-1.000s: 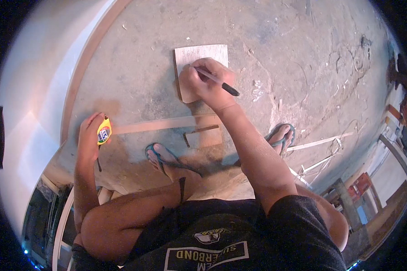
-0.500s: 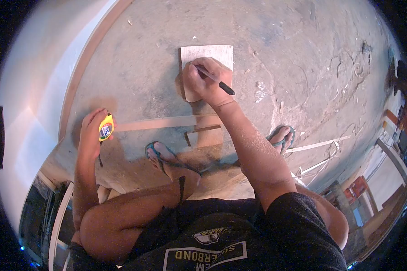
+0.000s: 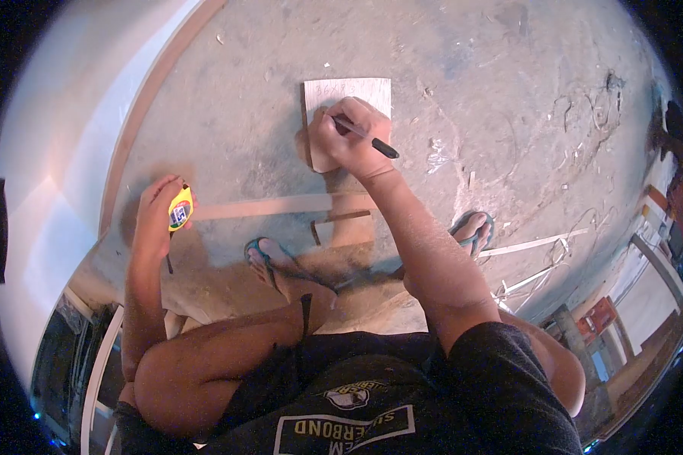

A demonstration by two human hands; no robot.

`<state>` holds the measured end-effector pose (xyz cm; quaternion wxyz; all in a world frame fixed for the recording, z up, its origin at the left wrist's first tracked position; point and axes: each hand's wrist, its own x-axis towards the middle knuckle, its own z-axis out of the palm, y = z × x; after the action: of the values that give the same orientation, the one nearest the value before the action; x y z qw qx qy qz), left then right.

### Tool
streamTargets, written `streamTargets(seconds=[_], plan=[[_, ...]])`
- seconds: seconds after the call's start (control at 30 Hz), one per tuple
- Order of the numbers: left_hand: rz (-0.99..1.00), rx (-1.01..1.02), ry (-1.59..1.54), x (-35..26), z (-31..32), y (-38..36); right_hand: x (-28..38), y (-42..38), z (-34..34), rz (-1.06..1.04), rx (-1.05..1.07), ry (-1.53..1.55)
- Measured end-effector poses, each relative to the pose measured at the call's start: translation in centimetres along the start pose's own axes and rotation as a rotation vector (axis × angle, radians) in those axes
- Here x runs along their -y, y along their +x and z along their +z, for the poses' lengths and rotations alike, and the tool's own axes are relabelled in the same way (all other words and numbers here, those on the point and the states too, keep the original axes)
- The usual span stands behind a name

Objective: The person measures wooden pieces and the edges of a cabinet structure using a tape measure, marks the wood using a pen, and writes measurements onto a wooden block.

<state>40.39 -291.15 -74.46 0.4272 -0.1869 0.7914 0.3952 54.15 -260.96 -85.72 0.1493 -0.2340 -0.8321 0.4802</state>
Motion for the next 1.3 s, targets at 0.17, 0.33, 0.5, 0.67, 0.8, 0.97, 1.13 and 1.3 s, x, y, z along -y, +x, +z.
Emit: streamTargets(seconds=[0.17,0.33,0.5,0.67,0.8,0.97,1.13,1.3], plan=[[0.039,0.005,0.008,-0.3,-0.1,-0.1,0.1,0.0,0.2,-0.006,-0.053,-0.042],[0.043,-0.026,0.012,-0.2,0.2,-0.3,0.1,0.1,0.1,0.011,-0.020,0.025],[0.050,-0.011,0.011,-0.5,0.4,-0.6,-0.7,-0.5,0.0,0.065,-0.040,0.183],[0.036,-0.008,-0.002,0.3,0.0,-0.5,-1.4,-0.2,-1.3,0.002,-0.022,0.076],[0.021,-0.006,0.026,0.1,0.4,-0.5,-1.1,0.2,-1.4,-0.030,0.044,0.049],[0.038,0.013,0.013,-0.1,0.6,0.1,-1.2,0.4,-1.7,-0.067,0.074,0.029],[0.033,-0.019,0.028,-0.8,1.2,-0.1,-1.1,0.3,-1.7,-0.056,0.090,-0.016],[0.025,0.014,0.043,-0.5,0.9,0.3,-1.4,0.5,-1.6,-0.068,0.058,0.035]])
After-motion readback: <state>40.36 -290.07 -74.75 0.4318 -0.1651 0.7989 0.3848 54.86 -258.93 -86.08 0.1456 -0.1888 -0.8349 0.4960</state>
